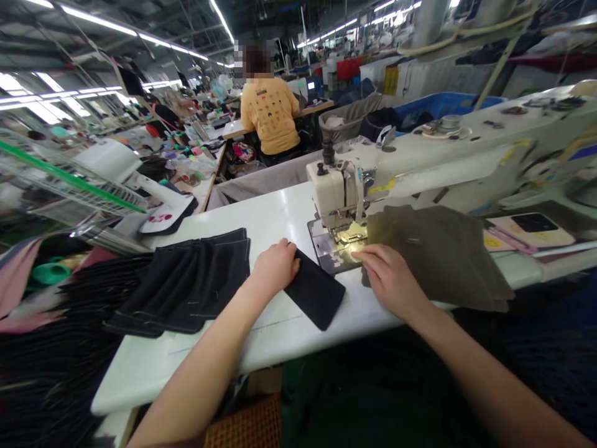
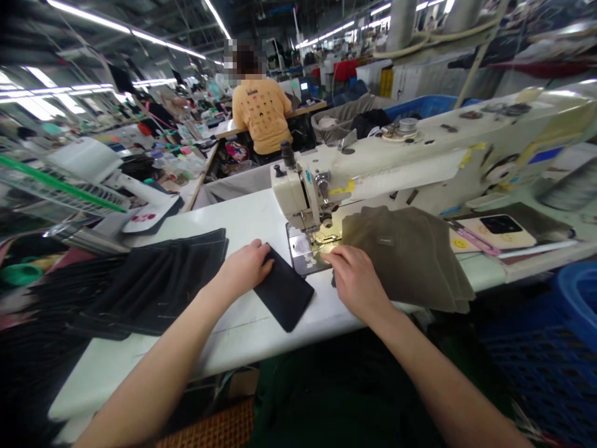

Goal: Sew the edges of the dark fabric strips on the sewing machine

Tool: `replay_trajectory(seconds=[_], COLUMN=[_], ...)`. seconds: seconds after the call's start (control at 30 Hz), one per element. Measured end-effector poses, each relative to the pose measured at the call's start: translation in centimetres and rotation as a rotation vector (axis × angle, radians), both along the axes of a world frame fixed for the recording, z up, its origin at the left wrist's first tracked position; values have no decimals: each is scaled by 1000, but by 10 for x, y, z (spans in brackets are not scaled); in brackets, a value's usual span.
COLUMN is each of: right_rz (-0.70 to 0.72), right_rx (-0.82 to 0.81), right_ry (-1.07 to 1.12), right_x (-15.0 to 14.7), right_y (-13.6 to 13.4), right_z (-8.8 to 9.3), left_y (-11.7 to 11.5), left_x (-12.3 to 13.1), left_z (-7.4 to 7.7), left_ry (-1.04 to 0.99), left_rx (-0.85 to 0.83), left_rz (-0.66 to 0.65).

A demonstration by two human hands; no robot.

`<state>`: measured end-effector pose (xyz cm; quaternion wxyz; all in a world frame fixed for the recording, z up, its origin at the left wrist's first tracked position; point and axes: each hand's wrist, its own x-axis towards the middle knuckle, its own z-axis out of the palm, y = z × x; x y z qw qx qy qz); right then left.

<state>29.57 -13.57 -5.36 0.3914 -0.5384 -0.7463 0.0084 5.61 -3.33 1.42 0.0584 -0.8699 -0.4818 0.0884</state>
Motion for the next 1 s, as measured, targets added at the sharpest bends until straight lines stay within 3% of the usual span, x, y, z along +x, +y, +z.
replay_trajectory(seconds=[0.23,0.43,0.5,0.63,0.67,0.8,1.0], right_rz=[269,178,162,155,161,175,155], right_rx=[-29,-54,-76,-102,-105,-124,-96], right_ry=[-14,-200,-223,-240,-240,-239,-244], right_x=[-18,-18,-16,-15,-15,-12,-7], right_y=[-24,-30,-31,-31,-30,-19,8], right_z=[9,6,3,2,2,0,-1], left_y=[-28,-30,-34,-45,-46,-41,-22], left_x=[0,3,7,24,28,38,42], left_z=[3,3,0,-19,-25,-42,-38], left_ry=[103,99,31,-232,-281,-391,-467], left_rx=[33,70,91,-13,-32,-11,12], left_rz=[161,204,82,-493,-570,-547,-515])
